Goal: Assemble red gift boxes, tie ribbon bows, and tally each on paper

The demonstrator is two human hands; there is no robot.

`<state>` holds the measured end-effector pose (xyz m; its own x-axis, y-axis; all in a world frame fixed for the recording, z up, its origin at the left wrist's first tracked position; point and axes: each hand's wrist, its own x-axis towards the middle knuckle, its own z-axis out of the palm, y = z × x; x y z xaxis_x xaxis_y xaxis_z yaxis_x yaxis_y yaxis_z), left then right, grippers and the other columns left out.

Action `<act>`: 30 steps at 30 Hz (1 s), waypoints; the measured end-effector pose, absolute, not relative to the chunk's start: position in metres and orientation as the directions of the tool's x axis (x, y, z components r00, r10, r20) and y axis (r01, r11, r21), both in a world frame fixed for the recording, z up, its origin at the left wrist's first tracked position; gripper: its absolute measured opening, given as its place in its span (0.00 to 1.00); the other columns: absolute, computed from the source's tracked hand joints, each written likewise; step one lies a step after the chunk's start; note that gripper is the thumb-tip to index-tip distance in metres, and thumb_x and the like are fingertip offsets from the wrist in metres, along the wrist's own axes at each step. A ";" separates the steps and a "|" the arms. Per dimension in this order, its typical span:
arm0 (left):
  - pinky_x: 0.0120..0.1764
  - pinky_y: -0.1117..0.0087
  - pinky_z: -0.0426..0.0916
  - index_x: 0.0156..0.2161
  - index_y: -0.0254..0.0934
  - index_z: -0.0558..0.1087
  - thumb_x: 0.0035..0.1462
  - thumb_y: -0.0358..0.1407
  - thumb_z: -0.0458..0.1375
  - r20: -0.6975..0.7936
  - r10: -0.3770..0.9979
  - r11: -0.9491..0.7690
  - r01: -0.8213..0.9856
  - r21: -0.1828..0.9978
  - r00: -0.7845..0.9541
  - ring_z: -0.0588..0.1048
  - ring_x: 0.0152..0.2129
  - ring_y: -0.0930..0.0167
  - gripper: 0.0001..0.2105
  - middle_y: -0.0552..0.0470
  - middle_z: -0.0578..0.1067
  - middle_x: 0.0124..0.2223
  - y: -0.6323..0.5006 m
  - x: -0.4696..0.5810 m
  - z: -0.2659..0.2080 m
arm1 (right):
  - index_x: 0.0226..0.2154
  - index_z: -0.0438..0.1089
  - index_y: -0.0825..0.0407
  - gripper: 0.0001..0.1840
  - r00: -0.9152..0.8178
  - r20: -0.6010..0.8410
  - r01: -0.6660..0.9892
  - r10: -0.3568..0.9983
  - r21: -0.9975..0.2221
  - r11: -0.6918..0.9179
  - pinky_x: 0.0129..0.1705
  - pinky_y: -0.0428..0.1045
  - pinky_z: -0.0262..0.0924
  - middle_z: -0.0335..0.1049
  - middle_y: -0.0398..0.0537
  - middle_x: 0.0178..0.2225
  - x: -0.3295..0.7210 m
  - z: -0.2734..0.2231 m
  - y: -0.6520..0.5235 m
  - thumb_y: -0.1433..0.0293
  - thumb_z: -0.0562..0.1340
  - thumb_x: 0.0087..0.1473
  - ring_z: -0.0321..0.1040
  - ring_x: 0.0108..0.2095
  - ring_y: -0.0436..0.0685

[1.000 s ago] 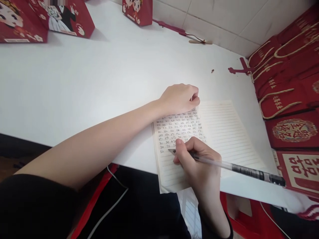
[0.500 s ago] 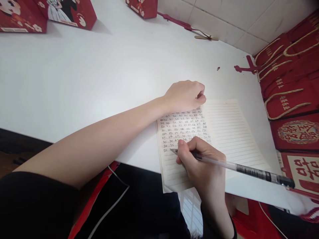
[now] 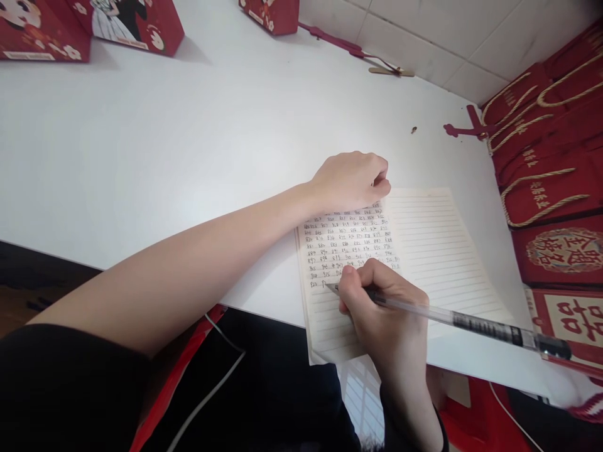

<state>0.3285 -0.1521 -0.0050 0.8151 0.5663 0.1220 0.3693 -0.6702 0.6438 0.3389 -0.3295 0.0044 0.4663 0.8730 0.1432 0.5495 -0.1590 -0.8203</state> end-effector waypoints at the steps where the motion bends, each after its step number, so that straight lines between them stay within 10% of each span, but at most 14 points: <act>1: 0.44 0.62 0.63 0.33 0.34 0.71 0.56 0.34 0.48 0.133 0.565 -0.672 0.361 0.646 0.814 0.71 0.38 0.67 0.10 0.54 0.70 0.29 -0.152 0.328 -0.005 | 0.13 0.55 0.52 0.19 0.474 0.137 0.545 0.870 -0.821 -0.167 0.15 0.43 0.44 0.52 0.36 0.12 0.339 0.005 -0.330 0.72 0.57 0.51 0.48 0.13 0.45; 14: 0.41 0.64 0.62 0.29 0.36 0.71 0.53 0.32 0.50 0.202 0.568 -0.668 0.303 0.680 0.798 0.70 0.33 0.69 0.08 0.54 0.68 0.25 -0.151 0.329 -0.009 | 0.13 0.55 0.53 0.18 0.466 0.131 0.486 0.875 -0.864 -0.130 0.14 0.42 0.41 0.52 0.36 0.11 0.339 0.005 -0.330 0.75 0.57 0.50 0.47 0.13 0.44; 22: 0.34 0.67 0.61 0.25 0.35 0.69 0.51 0.32 0.52 0.196 0.584 -0.619 0.276 0.736 0.788 0.67 0.22 0.74 0.07 0.56 0.69 0.23 -0.149 0.328 -0.009 | 0.16 0.55 0.52 0.17 0.672 0.015 -0.143 0.741 -0.978 0.149 0.15 0.42 0.43 0.48 0.36 0.11 0.346 0.003 -0.345 0.72 0.59 0.52 0.45 0.13 0.46; 30: 0.21 0.74 0.53 0.22 0.35 0.66 0.49 0.41 0.51 0.091 0.784 -0.101 -0.018 0.995 0.614 0.58 0.13 0.78 0.12 0.60 0.60 0.16 -0.124 0.313 -0.004 | 0.21 0.61 0.54 0.23 0.631 -0.138 -0.270 0.763 -0.961 0.050 0.16 0.40 0.33 0.47 0.36 0.12 0.339 -0.012 -0.345 0.52 0.61 0.53 0.41 0.13 0.44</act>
<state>0.3133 -0.1243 -0.0035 0.6137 0.7843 0.0907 -0.0180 -0.1010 0.9947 0.3387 -0.3453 -0.0124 0.6312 0.7632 -0.1380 -0.2703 0.0498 -0.9615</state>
